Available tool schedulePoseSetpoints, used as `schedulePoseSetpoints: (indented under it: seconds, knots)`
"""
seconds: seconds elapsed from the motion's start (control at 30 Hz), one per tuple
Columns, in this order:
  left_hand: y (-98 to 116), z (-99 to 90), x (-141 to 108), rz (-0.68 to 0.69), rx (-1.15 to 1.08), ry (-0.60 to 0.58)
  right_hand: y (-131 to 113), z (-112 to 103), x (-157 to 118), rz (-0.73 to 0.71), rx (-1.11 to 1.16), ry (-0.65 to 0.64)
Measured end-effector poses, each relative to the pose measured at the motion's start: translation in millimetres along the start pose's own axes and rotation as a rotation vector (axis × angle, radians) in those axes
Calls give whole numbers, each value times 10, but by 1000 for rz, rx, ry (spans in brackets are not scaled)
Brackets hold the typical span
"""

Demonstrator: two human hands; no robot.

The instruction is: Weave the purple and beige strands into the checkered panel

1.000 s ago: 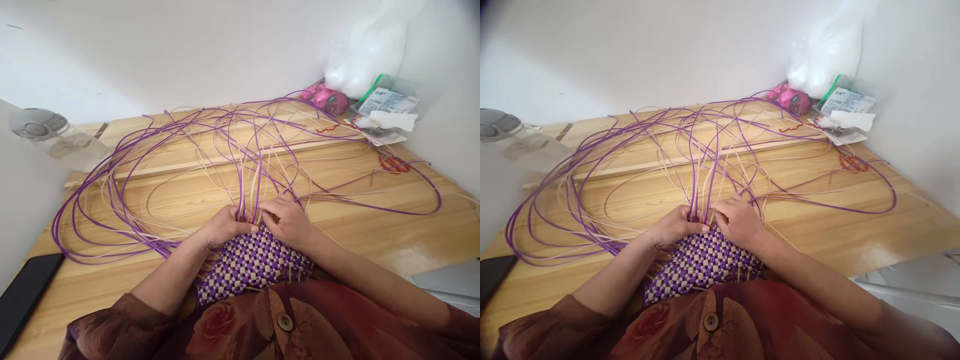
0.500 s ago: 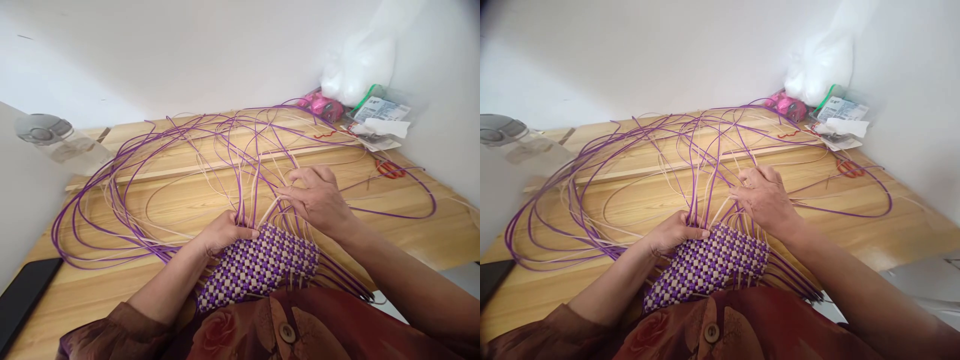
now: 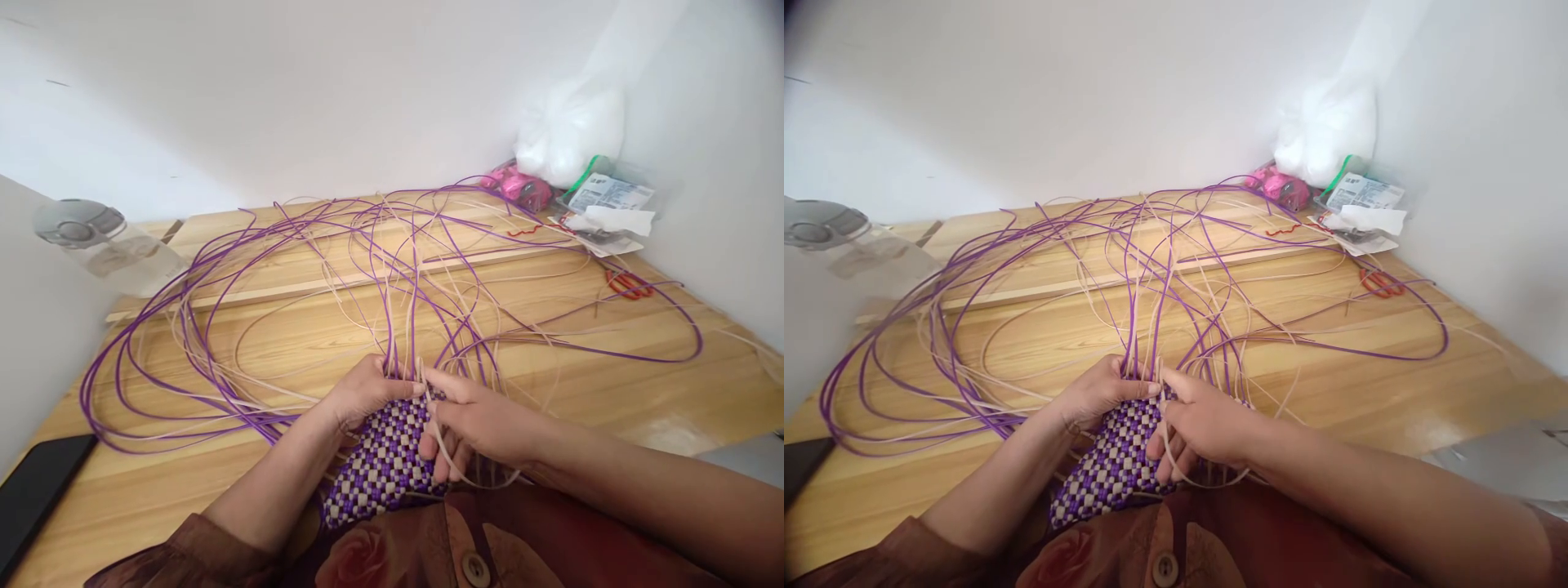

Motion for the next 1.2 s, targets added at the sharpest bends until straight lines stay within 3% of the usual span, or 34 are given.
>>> schedulePoseSetpoints:
  seconds: [0.23,0.37,0.43,0.5,0.57,0.67,0.8,0.93,1.0,1.07,1.2]
  knots:
    - [-17,41,35,5,6,24,114,194,21,20,127,6]
    - [-35,56,41,-21,71,68,119,49,-60,6,-83,-24]
    - [-33,59,34,-30,116,105,47,-124,-62,-152,-430,120]
    - [-24,62,26,-10,141,125,-60,-306,-16,-443,-813,368]
    - [-16,65,20,19,148,136,-147,-446,74,-698,-1064,513]
    - [-16,62,18,33,144,140,-200,-578,222,-850,-1244,428]
    - [-8,42,23,25,187,121,-225,-648,197,-880,-1429,319]
    - [11,38,28,49,308,113,-294,-534,75,-902,-1339,92]
    - [8,49,28,106,306,93,-329,-457,128,-881,-1231,48]
    - [-5,60,25,136,248,79,-343,-439,256,-852,-1144,131]
    - [-23,64,17,66,171,109,-278,-565,436,-780,-1083,362]
Point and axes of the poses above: each hand's wrist, its own x-axis towards the middle knuckle, its own z-axis out of the palm, y = z × x, the point moved 1 cm from there along x, towards the middle knuckle
